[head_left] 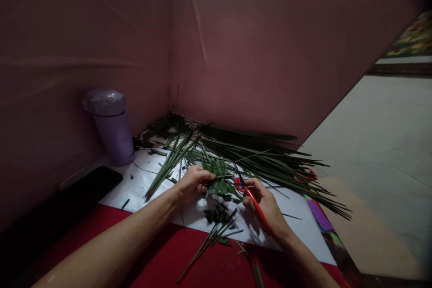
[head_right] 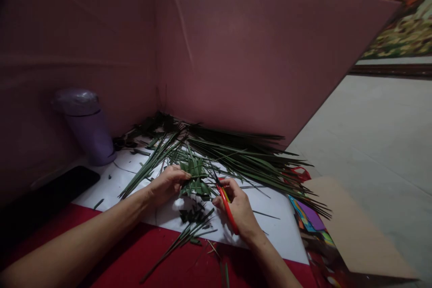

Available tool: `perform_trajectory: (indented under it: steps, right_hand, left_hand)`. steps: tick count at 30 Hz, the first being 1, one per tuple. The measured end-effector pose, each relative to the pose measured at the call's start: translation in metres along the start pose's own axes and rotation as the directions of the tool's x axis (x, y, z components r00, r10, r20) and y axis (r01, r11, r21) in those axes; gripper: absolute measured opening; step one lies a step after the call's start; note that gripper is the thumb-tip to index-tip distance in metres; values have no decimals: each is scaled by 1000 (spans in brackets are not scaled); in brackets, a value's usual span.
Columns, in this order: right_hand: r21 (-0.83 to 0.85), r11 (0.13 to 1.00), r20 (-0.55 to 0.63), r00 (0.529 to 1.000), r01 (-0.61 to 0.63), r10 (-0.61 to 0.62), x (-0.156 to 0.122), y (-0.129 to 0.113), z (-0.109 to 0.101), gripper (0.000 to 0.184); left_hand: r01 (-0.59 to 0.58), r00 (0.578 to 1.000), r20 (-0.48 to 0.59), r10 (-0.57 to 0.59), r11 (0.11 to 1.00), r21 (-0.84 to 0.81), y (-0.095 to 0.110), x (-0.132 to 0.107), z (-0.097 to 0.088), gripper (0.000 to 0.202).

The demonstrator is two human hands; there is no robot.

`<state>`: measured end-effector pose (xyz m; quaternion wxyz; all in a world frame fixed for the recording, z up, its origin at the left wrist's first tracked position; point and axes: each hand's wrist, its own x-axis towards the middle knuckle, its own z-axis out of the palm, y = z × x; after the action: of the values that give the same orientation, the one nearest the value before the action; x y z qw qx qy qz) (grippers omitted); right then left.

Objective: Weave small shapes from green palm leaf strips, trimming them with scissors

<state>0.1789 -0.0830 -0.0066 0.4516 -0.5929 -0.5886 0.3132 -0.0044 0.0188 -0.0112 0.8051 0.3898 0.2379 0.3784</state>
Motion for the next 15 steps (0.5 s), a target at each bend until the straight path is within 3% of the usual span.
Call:
perform_trajectory:
  steps: [4, 15]
  right_hand:
    - [-19, 1000, -6, 1000, -2, 2, 0, -2, -2, 34]
    - [89, 996, 41, 999, -8, 5, -2, 6, 2, 27]
  left_hand:
    - [55, 995, 75, -59, 997, 56, 0, -3, 3, 10]
    - [99, 983, 145, -110, 992, 76, -3, -5, 4, 7]
